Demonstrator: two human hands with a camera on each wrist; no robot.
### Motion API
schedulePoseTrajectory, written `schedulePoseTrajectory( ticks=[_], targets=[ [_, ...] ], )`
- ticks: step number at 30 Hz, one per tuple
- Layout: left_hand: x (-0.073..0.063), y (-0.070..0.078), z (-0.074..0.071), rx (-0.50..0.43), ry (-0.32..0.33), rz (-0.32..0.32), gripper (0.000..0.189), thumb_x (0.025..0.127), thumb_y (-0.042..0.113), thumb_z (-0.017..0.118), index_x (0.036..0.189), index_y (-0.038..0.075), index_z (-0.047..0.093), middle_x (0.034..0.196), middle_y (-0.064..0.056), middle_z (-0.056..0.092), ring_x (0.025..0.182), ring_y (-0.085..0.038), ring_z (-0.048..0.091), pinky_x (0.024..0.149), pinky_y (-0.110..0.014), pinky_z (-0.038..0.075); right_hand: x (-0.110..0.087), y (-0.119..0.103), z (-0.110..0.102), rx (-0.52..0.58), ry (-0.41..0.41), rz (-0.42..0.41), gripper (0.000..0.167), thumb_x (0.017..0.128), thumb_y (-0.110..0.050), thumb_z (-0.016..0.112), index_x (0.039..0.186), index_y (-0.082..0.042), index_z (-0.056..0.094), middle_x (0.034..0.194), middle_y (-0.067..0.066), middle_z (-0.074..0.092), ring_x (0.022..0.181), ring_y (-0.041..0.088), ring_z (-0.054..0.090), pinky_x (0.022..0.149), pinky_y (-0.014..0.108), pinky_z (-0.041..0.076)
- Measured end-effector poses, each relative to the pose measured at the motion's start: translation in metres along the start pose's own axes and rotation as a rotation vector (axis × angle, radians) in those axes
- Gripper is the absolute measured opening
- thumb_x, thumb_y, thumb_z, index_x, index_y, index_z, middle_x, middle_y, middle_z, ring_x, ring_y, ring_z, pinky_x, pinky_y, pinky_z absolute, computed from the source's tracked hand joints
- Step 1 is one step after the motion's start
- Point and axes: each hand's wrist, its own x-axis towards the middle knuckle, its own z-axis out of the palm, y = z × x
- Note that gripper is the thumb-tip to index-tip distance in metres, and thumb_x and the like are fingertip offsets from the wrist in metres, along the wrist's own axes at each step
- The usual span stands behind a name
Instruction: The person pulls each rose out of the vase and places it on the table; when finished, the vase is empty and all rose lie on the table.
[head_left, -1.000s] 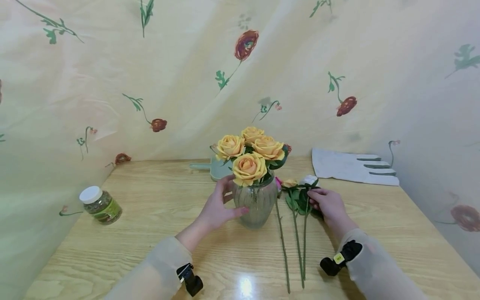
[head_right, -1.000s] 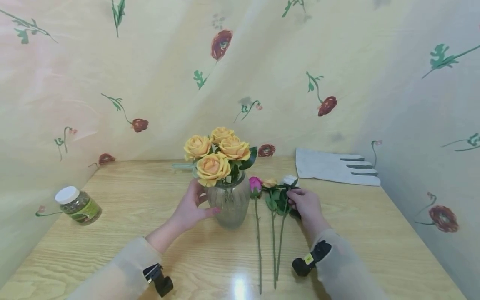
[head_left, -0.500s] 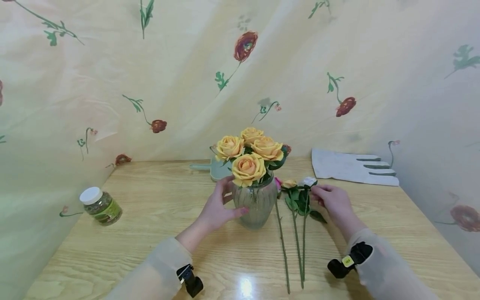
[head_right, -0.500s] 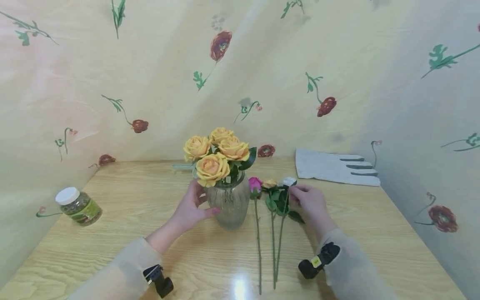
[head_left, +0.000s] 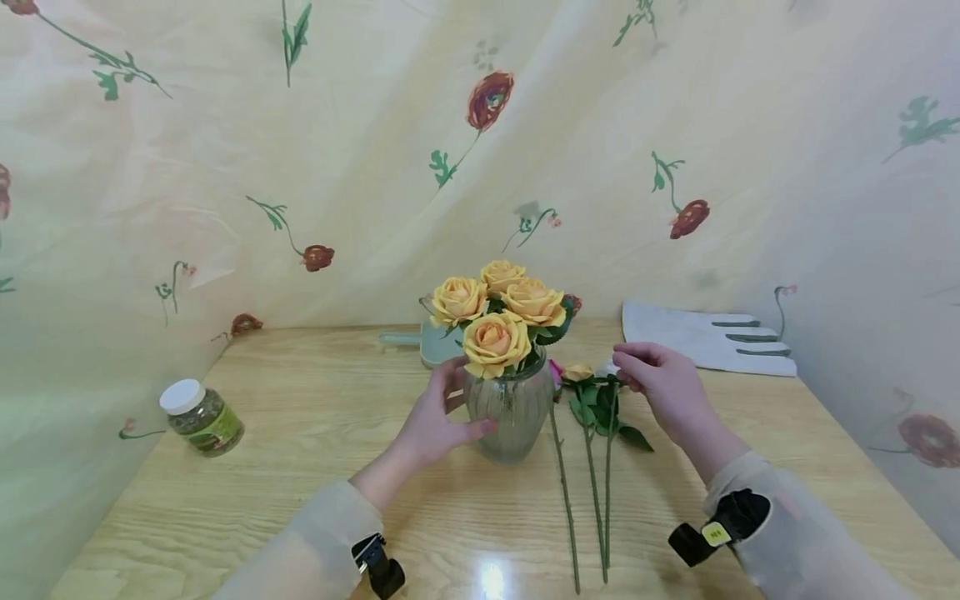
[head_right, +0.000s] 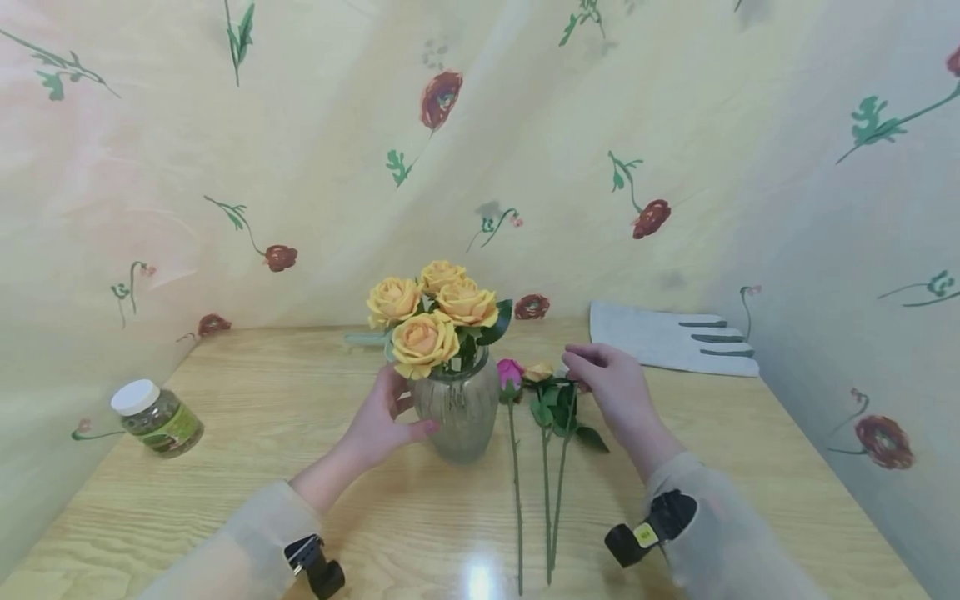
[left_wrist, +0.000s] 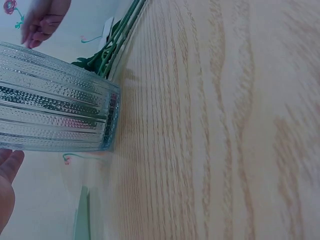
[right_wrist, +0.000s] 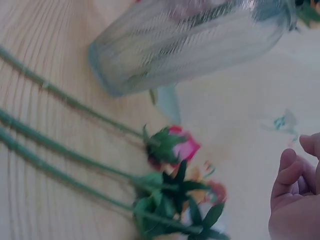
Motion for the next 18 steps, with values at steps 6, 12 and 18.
schedulePoseTrajectory(
  ticks=[6,12,18],
  targets=[
    [0.0,0.0,0.0,-0.001,0.003,-0.004,0.087,0.072,0.02,0.081,0.141,0.016,0.029,0.12,-0.006,0.045,0.116,-0.021,0.046,0.103,-0.04,0.038,-0.01,-0.024,0.009,-0.009,-0.036,-0.087,0.049,0.09,-0.038,0.06,0.122,-0.002,0.056,0.098,0.002,0.058,0.085,0.013,0.054,0.07,0.023,0.051],
    [0.0,0.0,0.0,-0.001,0.001,0.001,0.087,0.072,0.019,0.081,0.142,0.016,0.029,0.12,-0.006,0.045,0.116,-0.022,0.046,0.103,-0.04,0.039,-0.023,-0.046,0.021,0.076,-0.059,-0.163,0.027,0.091,-0.026,0.062,0.112,-0.008,0.063,0.1,-0.002,0.059,0.089,0.014,0.054,0.072,0.022,0.05],
    [0.0,0.001,0.0,0.0,-0.004,0.003,0.087,0.073,0.019,0.081,0.142,0.016,0.028,0.121,-0.007,0.045,0.117,-0.022,0.046,0.103,-0.039,0.039,-0.033,-0.062,0.037,0.113,-0.032,-0.211,0.027,0.091,-0.02,0.063,0.113,-0.004,0.065,0.099,-0.005,0.063,0.092,0.011,0.057,0.073,0.021,0.05]
  ],
)
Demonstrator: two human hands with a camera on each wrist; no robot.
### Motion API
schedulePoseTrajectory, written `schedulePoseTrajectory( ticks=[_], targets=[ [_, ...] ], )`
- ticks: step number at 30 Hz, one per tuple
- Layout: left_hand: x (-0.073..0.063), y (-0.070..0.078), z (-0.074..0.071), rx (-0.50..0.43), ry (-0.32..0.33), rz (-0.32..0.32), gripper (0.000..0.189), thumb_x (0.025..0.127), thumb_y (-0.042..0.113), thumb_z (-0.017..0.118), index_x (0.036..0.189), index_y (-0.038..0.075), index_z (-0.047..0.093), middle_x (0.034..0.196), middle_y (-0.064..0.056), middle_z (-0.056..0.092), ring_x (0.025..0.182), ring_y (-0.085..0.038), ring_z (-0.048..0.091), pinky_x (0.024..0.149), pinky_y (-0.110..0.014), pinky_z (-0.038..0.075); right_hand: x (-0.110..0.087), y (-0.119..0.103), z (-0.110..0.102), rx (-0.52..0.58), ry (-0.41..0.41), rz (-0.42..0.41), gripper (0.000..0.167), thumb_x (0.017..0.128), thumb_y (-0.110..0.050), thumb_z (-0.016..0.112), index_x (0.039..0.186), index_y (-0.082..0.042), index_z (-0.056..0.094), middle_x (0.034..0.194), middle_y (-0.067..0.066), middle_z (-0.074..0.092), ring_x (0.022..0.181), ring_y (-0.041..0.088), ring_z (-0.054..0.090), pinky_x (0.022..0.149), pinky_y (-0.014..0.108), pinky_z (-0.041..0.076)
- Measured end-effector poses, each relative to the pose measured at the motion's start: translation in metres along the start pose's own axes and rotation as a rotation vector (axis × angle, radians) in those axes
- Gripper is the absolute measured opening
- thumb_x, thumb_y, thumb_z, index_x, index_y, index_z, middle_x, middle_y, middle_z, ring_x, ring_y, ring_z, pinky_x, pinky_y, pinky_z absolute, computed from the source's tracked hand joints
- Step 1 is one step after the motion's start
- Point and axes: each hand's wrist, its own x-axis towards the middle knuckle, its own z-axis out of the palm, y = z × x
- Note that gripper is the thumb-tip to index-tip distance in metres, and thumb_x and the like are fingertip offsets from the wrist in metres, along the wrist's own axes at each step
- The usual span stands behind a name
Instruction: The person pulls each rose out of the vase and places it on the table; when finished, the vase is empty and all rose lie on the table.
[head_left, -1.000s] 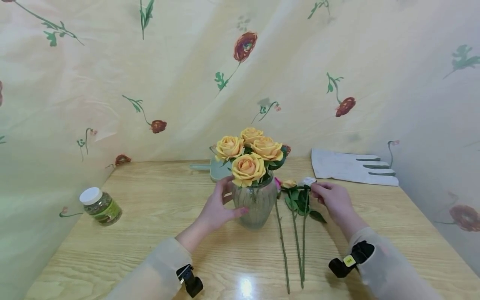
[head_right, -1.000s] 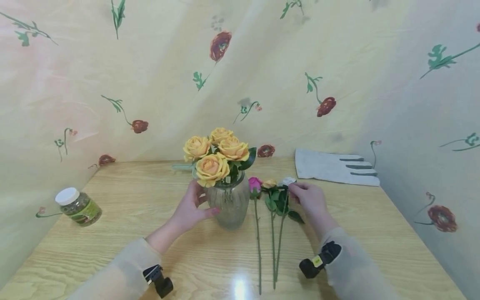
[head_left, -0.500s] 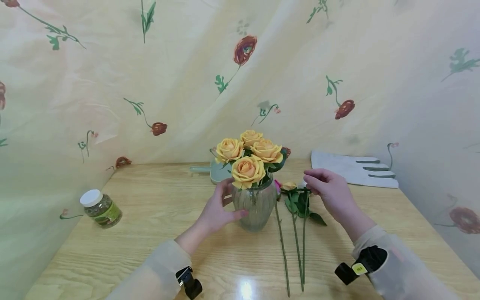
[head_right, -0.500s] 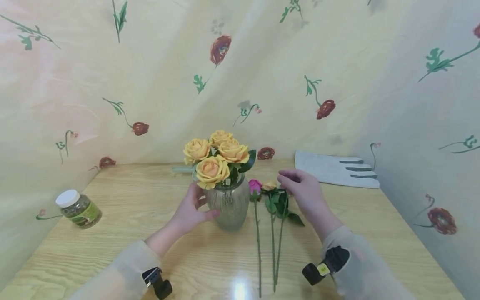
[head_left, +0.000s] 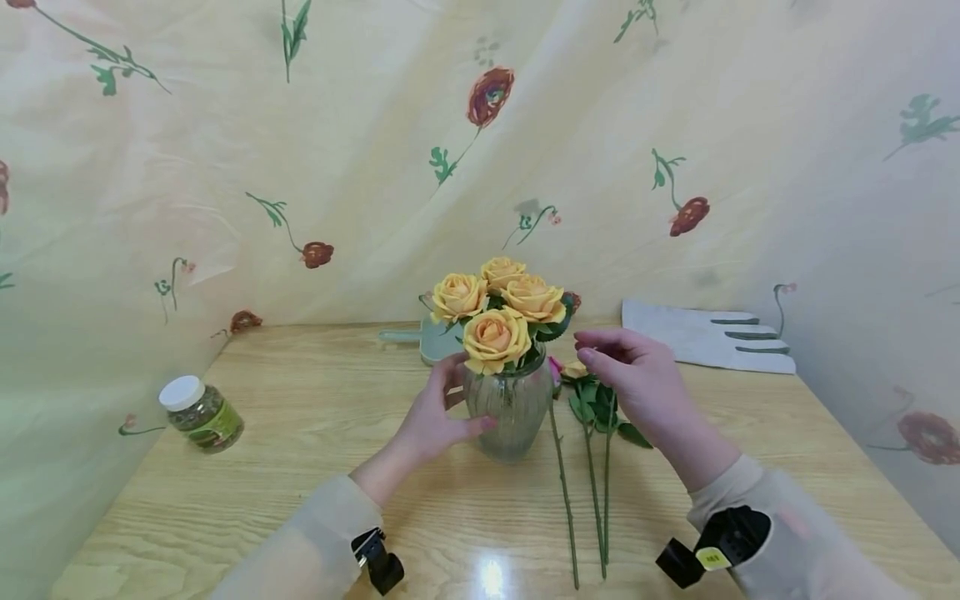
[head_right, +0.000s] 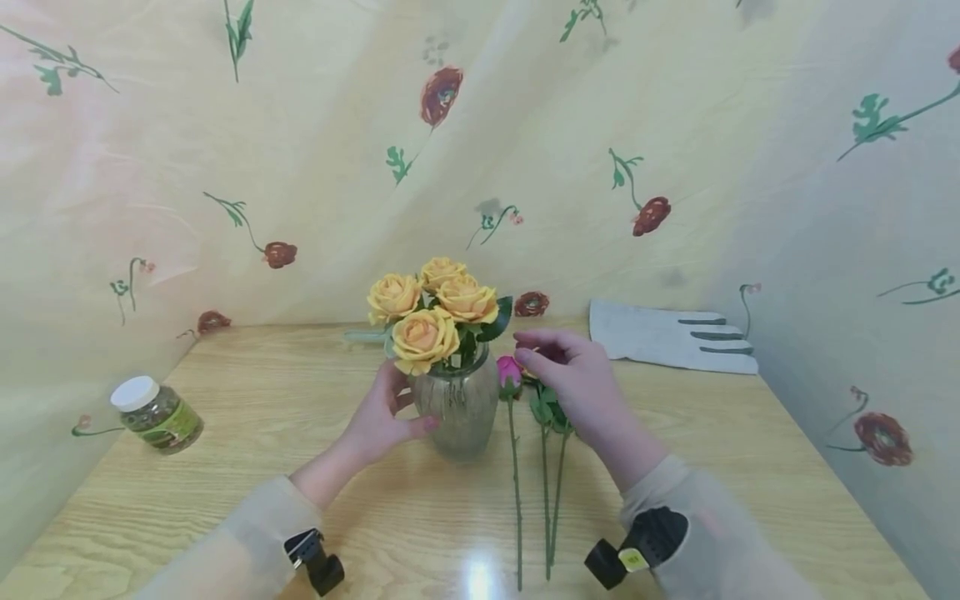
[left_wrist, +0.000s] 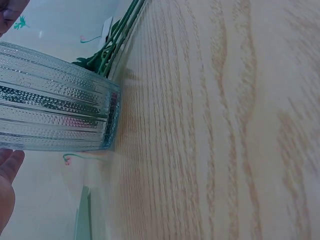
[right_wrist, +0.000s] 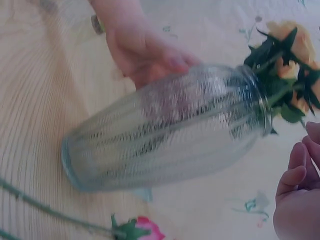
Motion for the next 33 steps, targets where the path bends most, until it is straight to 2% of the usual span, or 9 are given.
schedulePoseTrajectory(
  ticks=[7,12,22,29,33],
  targets=[
    [0.003,0.0,-0.001,0.004,-0.011,0.016,0.086,0.073,0.019,0.08,0.142,0.016,0.028,0.122,-0.008,0.045,0.117,-0.023,0.045,0.102,-0.04,0.039,0.001,-0.008,0.013,0.064,0.023,-0.025,0.029,0.091,-0.012,0.062,0.115,0.004,0.062,0.096,-0.005,0.064,0.091,0.011,0.057,0.071,0.02,0.051],
    [0.004,0.001,-0.001,0.006,-0.011,0.025,0.087,0.073,0.018,0.08,0.142,0.015,0.028,0.122,-0.01,0.045,0.117,-0.024,0.045,0.102,-0.041,0.039,0.004,-0.012,0.022,0.062,0.035,-0.05,0.03,0.089,-0.008,0.062,0.115,0.008,0.06,0.096,-0.004,0.063,0.088,0.011,0.056,0.07,0.02,0.051],
    [0.001,0.001,0.0,0.01,0.002,-0.006,0.087,0.072,0.021,0.082,0.141,0.016,0.029,0.12,-0.008,0.045,0.117,-0.023,0.046,0.102,-0.039,0.04,0.008,-0.018,0.036,0.018,0.043,-0.033,0.031,0.089,-0.014,0.065,0.112,0.005,0.063,0.096,0.004,0.064,0.086,0.012,0.058,0.066,0.021,0.051],
    [0.001,0.002,-0.001,0.013,0.009,-0.011,0.087,0.072,0.021,0.082,0.141,0.016,0.03,0.119,-0.006,0.046,0.115,-0.021,0.047,0.102,-0.04,0.04,0.01,-0.019,0.047,0.065,0.071,-0.031,0.029,0.089,-0.016,0.065,0.112,0.001,0.065,0.08,0.0,0.06,0.062,0.014,0.05,0.051,0.024,0.043],
    [0.001,0.002,0.0,0.014,0.002,-0.006,0.087,0.072,0.021,0.081,0.141,0.015,0.029,0.119,-0.006,0.046,0.115,-0.022,0.047,0.101,-0.04,0.04,0.011,-0.019,0.053,0.068,0.101,-0.018,0.03,0.089,-0.012,0.064,0.116,0.001,0.064,0.079,0.0,0.058,0.063,0.012,0.048,0.051,0.024,0.043]
  ],
)
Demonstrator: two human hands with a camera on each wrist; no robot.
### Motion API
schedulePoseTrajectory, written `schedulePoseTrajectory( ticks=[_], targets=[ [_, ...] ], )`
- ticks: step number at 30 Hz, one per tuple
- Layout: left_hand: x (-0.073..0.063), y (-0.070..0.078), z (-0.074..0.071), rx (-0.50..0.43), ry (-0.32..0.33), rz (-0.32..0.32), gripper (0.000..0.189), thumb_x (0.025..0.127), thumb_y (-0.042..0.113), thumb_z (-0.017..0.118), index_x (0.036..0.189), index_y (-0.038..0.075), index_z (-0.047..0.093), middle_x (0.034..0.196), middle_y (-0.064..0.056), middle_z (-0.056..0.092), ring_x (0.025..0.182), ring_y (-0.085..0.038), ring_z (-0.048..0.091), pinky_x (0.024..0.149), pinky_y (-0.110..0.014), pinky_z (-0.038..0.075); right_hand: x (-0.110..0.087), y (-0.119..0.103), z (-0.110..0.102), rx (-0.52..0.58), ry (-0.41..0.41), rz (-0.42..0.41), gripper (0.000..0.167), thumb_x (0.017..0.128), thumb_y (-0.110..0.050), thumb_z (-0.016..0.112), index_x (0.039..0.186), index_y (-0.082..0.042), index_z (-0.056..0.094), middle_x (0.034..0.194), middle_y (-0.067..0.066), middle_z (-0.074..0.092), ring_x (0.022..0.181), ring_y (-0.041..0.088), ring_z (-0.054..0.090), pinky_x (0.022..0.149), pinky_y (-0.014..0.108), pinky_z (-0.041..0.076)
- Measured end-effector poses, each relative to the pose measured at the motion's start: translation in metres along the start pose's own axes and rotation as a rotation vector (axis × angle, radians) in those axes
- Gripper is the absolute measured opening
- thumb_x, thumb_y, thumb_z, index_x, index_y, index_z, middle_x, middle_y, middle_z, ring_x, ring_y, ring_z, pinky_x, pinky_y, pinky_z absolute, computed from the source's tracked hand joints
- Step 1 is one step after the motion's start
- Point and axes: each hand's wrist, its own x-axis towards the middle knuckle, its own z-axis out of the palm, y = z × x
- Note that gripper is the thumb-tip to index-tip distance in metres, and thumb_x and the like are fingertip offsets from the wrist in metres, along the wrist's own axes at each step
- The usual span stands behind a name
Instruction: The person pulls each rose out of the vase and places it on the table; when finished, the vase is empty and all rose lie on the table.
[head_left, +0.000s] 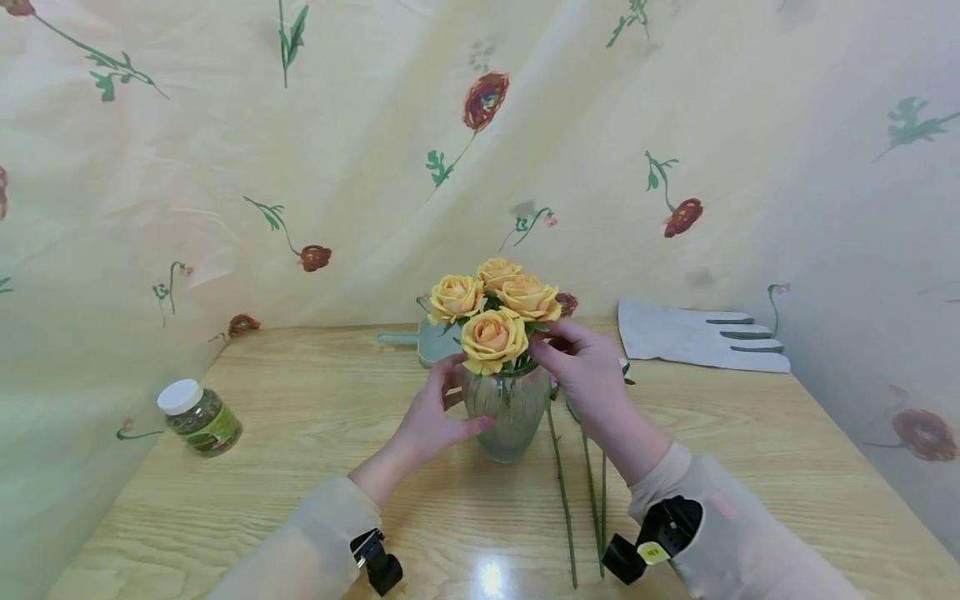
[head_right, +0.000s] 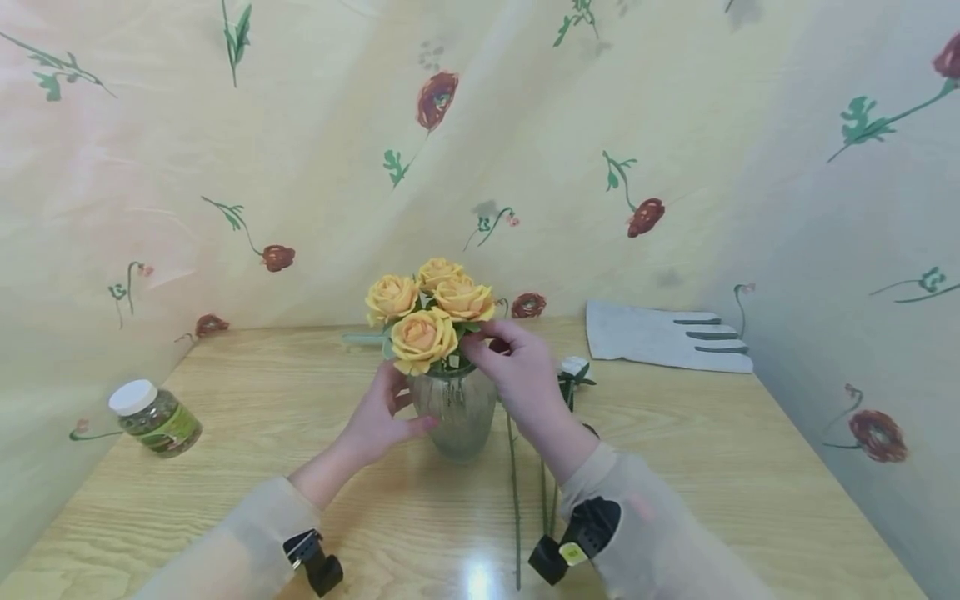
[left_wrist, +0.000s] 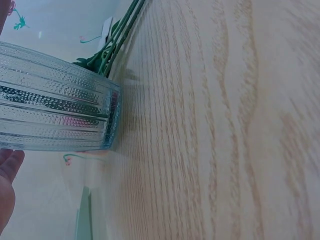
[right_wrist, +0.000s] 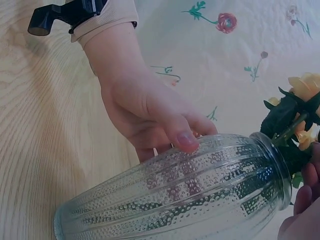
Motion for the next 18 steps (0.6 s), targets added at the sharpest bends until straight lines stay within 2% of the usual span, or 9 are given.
schedulePoseTrajectory(
  ticks=[4,11,18],
  targets=[
    [0.0003,-0.0011,0.0005,0.001,-0.003,0.014,0.086,0.073,0.022,0.081,0.141,0.013,0.028,0.119,-0.007,0.045,0.115,-0.023,0.047,0.101,-0.041,0.041,0.0015,0.0017,0.0036,-0.005,0.023,0.006,0.028,0.088,-0.008,0.064,0.114,0.002,0.065,0.083,0.002,0.058,0.07,0.011,0.049,0.054,0.023,0.044],
    [-0.0004,-0.0042,-0.0004,-0.011,0.003,0.012,0.086,0.072,0.021,0.081,0.141,0.015,0.029,0.122,-0.007,0.046,0.117,-0.023,0.046,0.101,-0.042,0.04,0.0035,0.0055,0.0089,0.012,0.055,0.013,0.016,0.087,-0.003,0.062,0.101,0.005,0.064,0.085,0.002,0.061,0.077,0.012,0.055,0.058,0.022,0.046],
    [0.0007,-0.0042,-0.0007,-0.01,0.0,0.018,0.087,0.072,0.02,0.081,0.141,0.014,0.029,0.125,-0.007,0.046,0.118,-0.022,0.045,0.101,-0.04,0.04,0.0034,0.0031,0.0068,0.008,0.076,0.044,0.016,0.088,-0.005,0.059,0.103,-0.001,0.064,0.081,0.001,0.059,0.058,0.011,0.045,0.049,0.023,0.04]
  ],
)
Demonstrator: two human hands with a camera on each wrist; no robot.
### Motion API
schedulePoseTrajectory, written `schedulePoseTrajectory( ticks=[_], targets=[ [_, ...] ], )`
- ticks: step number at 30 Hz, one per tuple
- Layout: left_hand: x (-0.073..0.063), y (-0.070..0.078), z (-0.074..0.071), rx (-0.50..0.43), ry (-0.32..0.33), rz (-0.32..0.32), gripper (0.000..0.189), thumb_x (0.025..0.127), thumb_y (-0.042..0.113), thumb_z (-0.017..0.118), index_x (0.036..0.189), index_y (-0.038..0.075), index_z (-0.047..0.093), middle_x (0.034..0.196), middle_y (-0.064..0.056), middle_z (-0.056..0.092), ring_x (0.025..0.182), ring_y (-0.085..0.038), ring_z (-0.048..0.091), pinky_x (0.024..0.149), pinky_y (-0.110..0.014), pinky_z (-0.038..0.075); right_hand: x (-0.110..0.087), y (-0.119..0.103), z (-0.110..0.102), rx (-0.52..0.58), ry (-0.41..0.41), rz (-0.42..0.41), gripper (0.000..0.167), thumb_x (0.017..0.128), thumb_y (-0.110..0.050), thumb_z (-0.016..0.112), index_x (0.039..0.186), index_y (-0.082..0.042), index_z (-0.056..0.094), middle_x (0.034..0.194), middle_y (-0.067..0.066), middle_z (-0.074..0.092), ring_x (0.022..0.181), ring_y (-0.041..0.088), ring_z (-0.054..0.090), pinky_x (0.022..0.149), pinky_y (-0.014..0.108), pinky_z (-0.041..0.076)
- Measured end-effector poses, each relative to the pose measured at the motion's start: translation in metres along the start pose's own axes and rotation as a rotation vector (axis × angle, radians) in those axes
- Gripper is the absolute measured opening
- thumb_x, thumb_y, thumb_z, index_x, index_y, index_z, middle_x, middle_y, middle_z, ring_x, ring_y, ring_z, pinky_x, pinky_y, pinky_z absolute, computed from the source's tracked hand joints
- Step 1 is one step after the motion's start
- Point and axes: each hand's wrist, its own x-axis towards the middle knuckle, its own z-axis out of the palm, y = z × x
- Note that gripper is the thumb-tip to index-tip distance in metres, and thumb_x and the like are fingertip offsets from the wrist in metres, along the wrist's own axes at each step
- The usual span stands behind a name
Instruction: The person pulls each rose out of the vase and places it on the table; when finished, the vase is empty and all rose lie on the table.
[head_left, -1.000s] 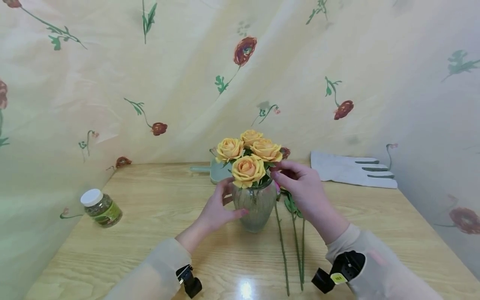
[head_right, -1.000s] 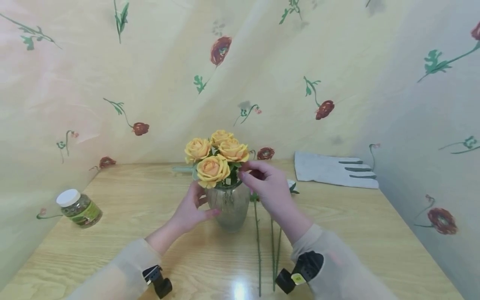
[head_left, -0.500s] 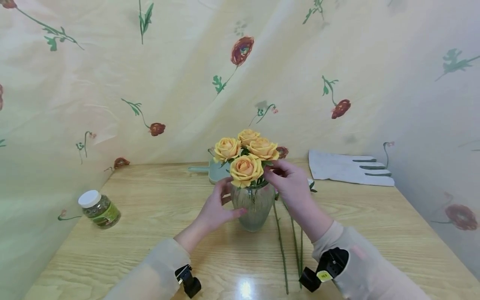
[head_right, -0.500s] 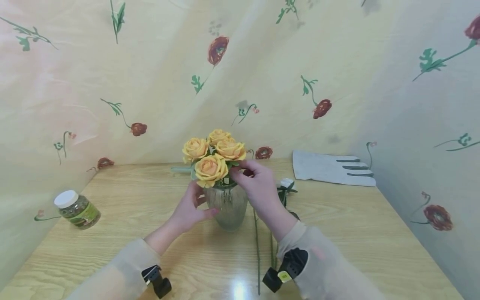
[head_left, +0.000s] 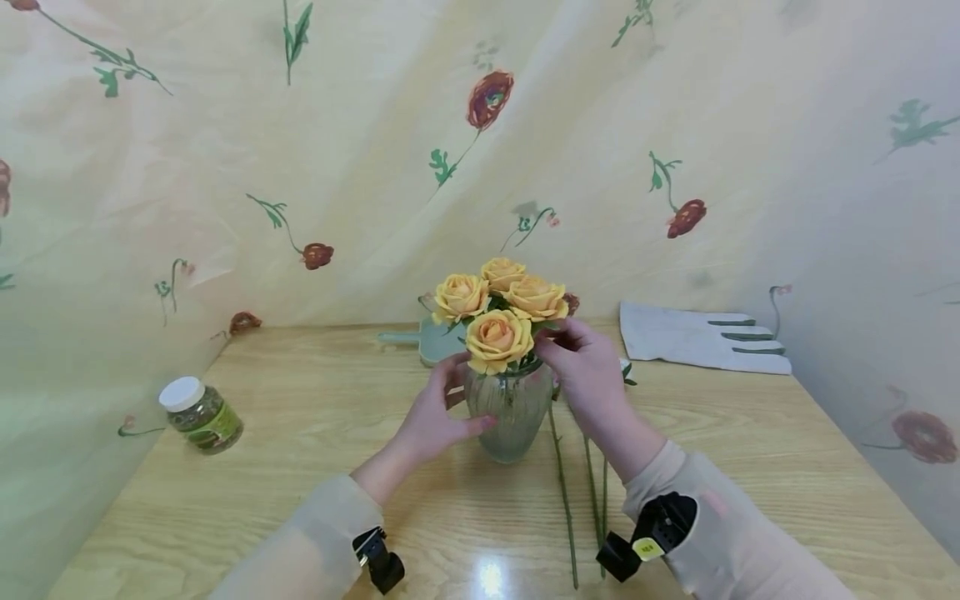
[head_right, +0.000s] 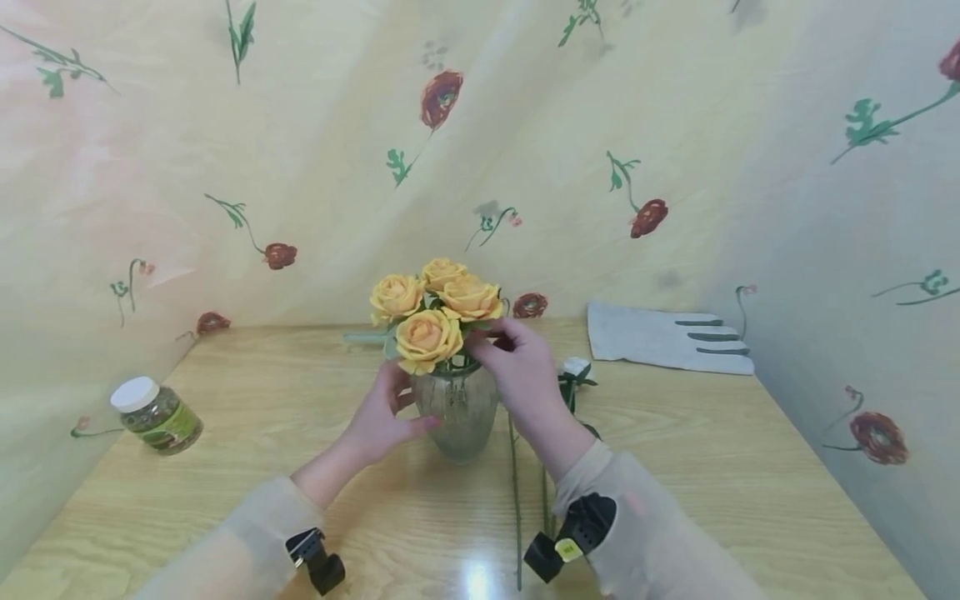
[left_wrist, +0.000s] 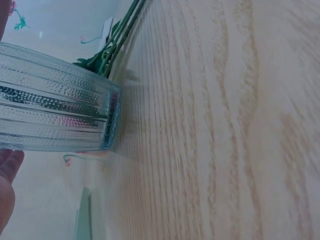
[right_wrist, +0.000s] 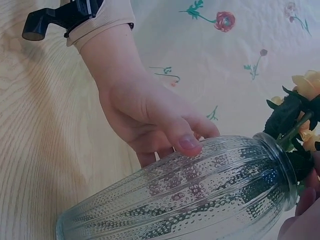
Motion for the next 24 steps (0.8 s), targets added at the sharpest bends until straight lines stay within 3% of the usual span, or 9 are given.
schedulePoseTrajectory(
  ticks=[4,9,14,19,24],
  targets=[
    [0.0011,0.0006,-0.0001,-0.003,-0.006,0.011,0.087,0.073,0.02,0.081,0.142,0.013,0.028,0.127,-0.009,0.046,0.12,-0.023,0.045,0.101,-0.041,0.04,-0.0009,-0.0008,-0.002,0.069,0.019,-0.031,0.008,0.088,-0.002,0.058,0.092,-0.005,0.065,0.079,-0.001,0.059,0.063,0.011,0.049,0.054,0.024,0.044],
    [0.0009,0.0004,-0.0008,-0.01,-0.011,0.013,0.087,0.072,0.019,0.08,0.142,0.012,0.028,0.128,-0.01,0.047,0.121,-0.023,0.045,0.101,-0.041,0.04,-0.0021,0.0011,-0.0043,0.128,0.067,-0.047,0.015,0.088,0.0,0.058,0.084,-0.013,0.064,0.083,-0.005,0.061,0.08,0.01,0.054,0.068,0.022,0.048],
    [0.0007,0.0004,-0.0011,-0.006,-0.01,0.008,0.087,0.072,0.02,0.081,0.142,0.015,0.029,0.128,-0.006,0.047,0.12,-0.02,0.045,0.101,-0.039,0.04,-0.003,0.0012,-0.006,0.151,0.119,-0.055,0.013,0.088,0.001,0.058,0.083,-0.01,0.063,0.079,-0.004,0.059,0.071,0.008,0.051,0.062,0.021,0.046],
    [0.0002,0.0008,-0.001,-0.008,-0.011,0.01,0.086,0.073,0.022,0.08,0.142,0.015,0.029,0.128,-0.006,0.047,0.121,-0.02,0.045,0.102,-0.04,0.039,-0.0033,-0.0018,-0.0075,0.244,0.164,-0.101,0.013,0.088,0.002,0.058,0.082,-0.008,0.063,0.073,-0.001,0.055,0.06,0.01,0.042,0.054,0.022,0.039],
    [-0.0003,0.0015,-0.0013,-0.012,-0.014,0.01,0.085,0.074,0.021,0.08,0.142,0.015,0.029,0.128,-0.006,0.046,0.121,-0.021,0.044,0.102,-0.04,0.039,-0.0029,-0.0073,-0.0077,0.338,0.165,-0.126,0.02,0.088,0.004,0.06,0.076,-0.013,0.063,0.075,0.001,0.056,0.059,0.012,0.038,0.053,0.022,0.035]
  ],
)
